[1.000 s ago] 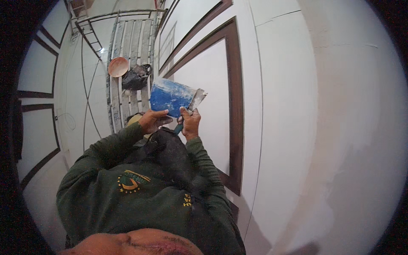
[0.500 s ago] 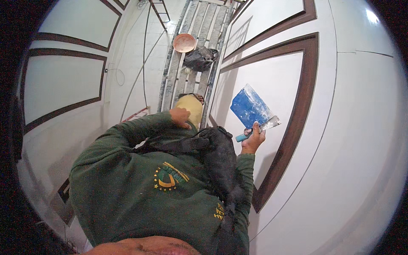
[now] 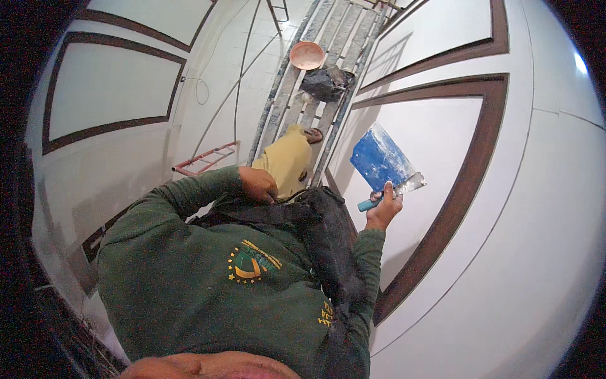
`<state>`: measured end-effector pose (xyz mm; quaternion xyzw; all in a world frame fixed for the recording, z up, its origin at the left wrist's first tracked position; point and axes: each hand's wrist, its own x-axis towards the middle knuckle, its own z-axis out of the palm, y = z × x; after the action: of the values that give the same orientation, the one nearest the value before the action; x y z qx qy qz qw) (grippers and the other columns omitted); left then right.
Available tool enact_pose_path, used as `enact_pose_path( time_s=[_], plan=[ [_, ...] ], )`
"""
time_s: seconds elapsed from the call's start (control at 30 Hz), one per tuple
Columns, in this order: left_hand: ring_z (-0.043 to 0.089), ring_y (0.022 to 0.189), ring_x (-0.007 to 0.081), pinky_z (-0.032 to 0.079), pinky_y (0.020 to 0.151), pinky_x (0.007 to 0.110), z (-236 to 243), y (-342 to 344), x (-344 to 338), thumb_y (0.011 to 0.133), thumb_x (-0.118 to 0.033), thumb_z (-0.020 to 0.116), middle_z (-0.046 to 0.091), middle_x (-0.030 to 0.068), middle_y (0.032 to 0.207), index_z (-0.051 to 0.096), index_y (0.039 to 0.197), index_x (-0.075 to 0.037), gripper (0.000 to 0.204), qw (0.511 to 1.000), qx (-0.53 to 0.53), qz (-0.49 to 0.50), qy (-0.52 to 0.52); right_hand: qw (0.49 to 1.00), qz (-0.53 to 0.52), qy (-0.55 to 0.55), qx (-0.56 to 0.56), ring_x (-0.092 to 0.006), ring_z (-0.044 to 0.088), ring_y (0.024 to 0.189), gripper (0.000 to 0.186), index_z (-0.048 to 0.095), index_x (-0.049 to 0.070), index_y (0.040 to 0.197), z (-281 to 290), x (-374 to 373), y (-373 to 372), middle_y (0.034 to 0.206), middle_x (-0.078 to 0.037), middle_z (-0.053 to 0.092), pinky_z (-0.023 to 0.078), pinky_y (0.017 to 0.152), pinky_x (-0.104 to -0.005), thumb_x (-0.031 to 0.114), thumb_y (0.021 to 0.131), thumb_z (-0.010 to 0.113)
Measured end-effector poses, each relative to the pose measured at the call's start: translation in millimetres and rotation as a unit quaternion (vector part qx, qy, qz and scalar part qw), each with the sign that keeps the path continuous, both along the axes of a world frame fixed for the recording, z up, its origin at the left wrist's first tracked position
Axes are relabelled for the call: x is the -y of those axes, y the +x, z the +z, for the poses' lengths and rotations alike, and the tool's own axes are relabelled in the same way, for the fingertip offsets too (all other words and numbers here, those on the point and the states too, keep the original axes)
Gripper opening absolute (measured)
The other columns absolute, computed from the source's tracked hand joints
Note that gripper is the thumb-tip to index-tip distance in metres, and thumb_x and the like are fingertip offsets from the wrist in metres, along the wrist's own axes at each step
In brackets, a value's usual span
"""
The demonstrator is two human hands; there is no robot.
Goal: The person applies plaster to the ceiling using a putty knife, then scrapes and mixes the compound between two putty knives.
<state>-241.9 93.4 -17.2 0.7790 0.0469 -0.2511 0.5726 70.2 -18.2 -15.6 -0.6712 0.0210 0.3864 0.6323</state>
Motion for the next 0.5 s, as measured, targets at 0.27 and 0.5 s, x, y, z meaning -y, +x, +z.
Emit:
enact_pose_path(
  time_s=[0.27,0.5],
  plan=[
    [0.058,0.076,0.0316,0.043,0.071,0.042,-27,48,-30,0.083,-0.028,0.054,0.06,0.019,0.082,0.061,0.087,-0.001,0.028,0.951,-0.228,0.028,-0.209,0.999,-0.025,-0.023,0.008,-0.0104,0.042,0.048,0.021,0.042,0.007,0.089,-4,4,-6,0.069,-0.002,0.043,0.037,0.04,-0.0253,0.009,0.083,0.062],
    [0.058,0.078,0.0304,0.044,0.072,0.042,-72,78,25,0.083,-0.028,0.055,0.06,0.0178,0.084,0.061,0.09,-0.002,0.027,0.937,-0.237,0.016,-0.257,1.0,-0.004,0.003,0.002,-0.0093,0.042,0.049,0.023,0.044,0.007,0.087,9,1,-9,0.068,-0.001,0.045,0.037,0.041,-0.0231,0.012,0.082,0.066]
  ],
)
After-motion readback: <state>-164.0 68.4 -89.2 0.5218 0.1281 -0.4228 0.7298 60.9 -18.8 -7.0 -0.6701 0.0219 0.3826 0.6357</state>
